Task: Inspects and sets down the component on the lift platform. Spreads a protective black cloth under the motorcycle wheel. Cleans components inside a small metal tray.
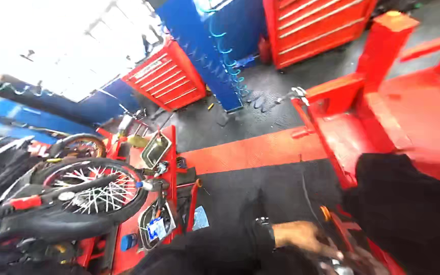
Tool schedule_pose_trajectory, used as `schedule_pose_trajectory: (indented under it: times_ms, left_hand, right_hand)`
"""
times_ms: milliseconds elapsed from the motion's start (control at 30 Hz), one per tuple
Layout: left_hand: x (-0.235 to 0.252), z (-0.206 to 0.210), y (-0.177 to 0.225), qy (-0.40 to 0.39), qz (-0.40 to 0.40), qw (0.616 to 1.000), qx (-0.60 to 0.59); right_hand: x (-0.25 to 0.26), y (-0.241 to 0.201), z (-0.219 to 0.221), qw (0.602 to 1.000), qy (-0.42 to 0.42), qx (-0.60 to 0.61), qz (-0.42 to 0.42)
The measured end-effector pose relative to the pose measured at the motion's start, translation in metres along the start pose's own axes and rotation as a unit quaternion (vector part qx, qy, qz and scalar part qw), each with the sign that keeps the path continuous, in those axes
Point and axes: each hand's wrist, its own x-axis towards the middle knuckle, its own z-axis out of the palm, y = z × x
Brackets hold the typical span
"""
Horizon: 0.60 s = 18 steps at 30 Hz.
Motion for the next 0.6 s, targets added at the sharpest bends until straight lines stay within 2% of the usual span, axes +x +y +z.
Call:
schedule_pose_trajectory:
  times_ms: [133,233,333,433,533,600]
  left_hand:
    - [-0.080,-0.054,-0.045,0.118,0.050,0.979,-0.159]
    - [-0.148,-0.098,-0.087,0.255,0.085,0.925,-0.270]
    - [-0.224,-0.145,-0.140,0.425,0.114,0.835,-0.331]
    - [-0.298,-0.186,-0.201,0.583,0.155,0.710,-0.365]
    - [-0.361,-0.227,-0.249,0.698,0.156,0.590,-0.376]
    - [-0.389,-0.246,-0.269,0.737,0.148,0.526,-0.398]
  right_hand:
    - [0.048,-0.054,0.073,0.988,-0.073,-0.080,-0.113]
    - [0.082,-0.108,0.156,0.959,-0.154,-0.129,-0.198]
    - [0.110,-0.168,0.262,0.922,-0.252,-0.120,-0.269]
    - [0.132,-0.209,0.382,0.870,-0.349,-0.066,-0.343]
    - [0.147,-0.258,0.494,0.806,-0.454,-0.062,-0.374]
    - [0.150,-0.290,0.549,0.776,-0.488,-0.057,-0.395]
